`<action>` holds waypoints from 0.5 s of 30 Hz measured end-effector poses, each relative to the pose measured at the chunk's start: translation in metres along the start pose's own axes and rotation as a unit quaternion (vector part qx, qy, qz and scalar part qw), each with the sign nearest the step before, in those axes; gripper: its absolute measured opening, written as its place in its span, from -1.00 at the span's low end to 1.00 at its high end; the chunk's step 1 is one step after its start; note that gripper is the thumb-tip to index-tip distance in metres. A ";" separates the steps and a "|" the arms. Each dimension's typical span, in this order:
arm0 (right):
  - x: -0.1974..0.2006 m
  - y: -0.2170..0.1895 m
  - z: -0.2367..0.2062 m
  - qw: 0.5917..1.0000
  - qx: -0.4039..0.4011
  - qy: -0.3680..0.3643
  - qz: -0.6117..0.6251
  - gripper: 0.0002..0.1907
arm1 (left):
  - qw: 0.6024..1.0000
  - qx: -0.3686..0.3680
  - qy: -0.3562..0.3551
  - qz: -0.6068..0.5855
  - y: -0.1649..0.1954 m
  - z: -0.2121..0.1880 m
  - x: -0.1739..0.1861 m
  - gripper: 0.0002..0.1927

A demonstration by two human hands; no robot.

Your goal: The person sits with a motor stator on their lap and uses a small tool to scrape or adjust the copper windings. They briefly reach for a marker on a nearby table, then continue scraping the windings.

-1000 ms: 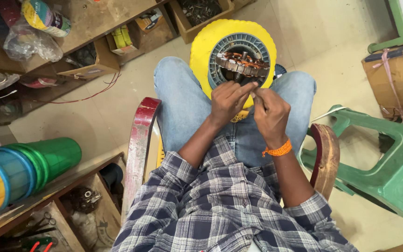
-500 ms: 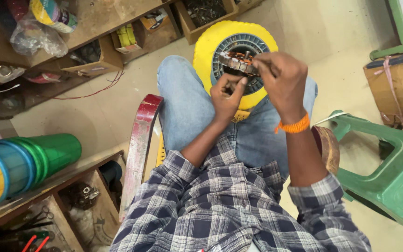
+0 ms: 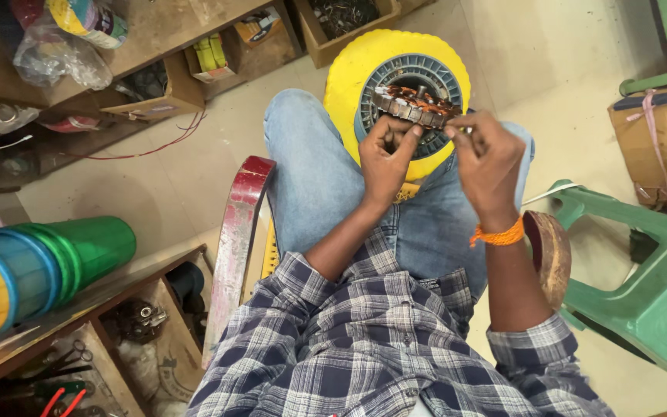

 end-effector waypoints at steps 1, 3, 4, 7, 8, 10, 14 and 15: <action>-0.003 0.001 -0.004 1.000 0.006 0.010 0.014 -0.93 | 1.000 0.000 -0.005 -0.003 -0.001 0.000 0.000 -0.90; -0.010 0.006 -0.012 0.998 0.021 0.032 0.042 -0.95 | 1.000 -0.005 -0.013 0.020 -0.004 -0.001 0.002 -0.89; -0.011 0.008 -0.016 0.999 0.035 0.033 0.023 -0.95 | 0.999 -0.011 -0.015 0.048 -0.005 -0.001 0.004 -0.89; -0.022 0.008 -0.022 0.994 0.098 0.037 -0.024 -0.97 | 0.994 0.016 -0.020 0.102 -0.011 0.003 0.009 -0.85; -0.027 0.006 -0.024 0.991 0.127 0.034 -0.037 -0.98 | 0.992 0.002 -0.022 0.123 -0.006 0.006 0.009 -0.83; -0.036 0.010 -0.027 0.996 0.075 0.039 -0.016 -0.96 | 0.985 -0.047 -0.021 0.163 0.005 0.008 0.008 -0.83; -0.040 0.003 -0.031 0.993 0.080 0.081 0.034 -0.97 | 0.952 -0.203 -0.062 0.220 0.046 0.004 0.001 -0.83; -0.042 0.005 -0.031 0.996 0.042 0.072 0.033 -0.94 | 0.927 -0.270 -0.085 0.248 0.058 0.003 -0.001 -0.80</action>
Point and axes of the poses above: each hand's wrist, its own z-axis towards the middle knuckle, its own x-axis out of the back of the hand, y = z × x, the point moved 6 cm from there along z, towards the middle knuckle, and after that the axes turned 1 degree about -x, right-handed, at the moved point
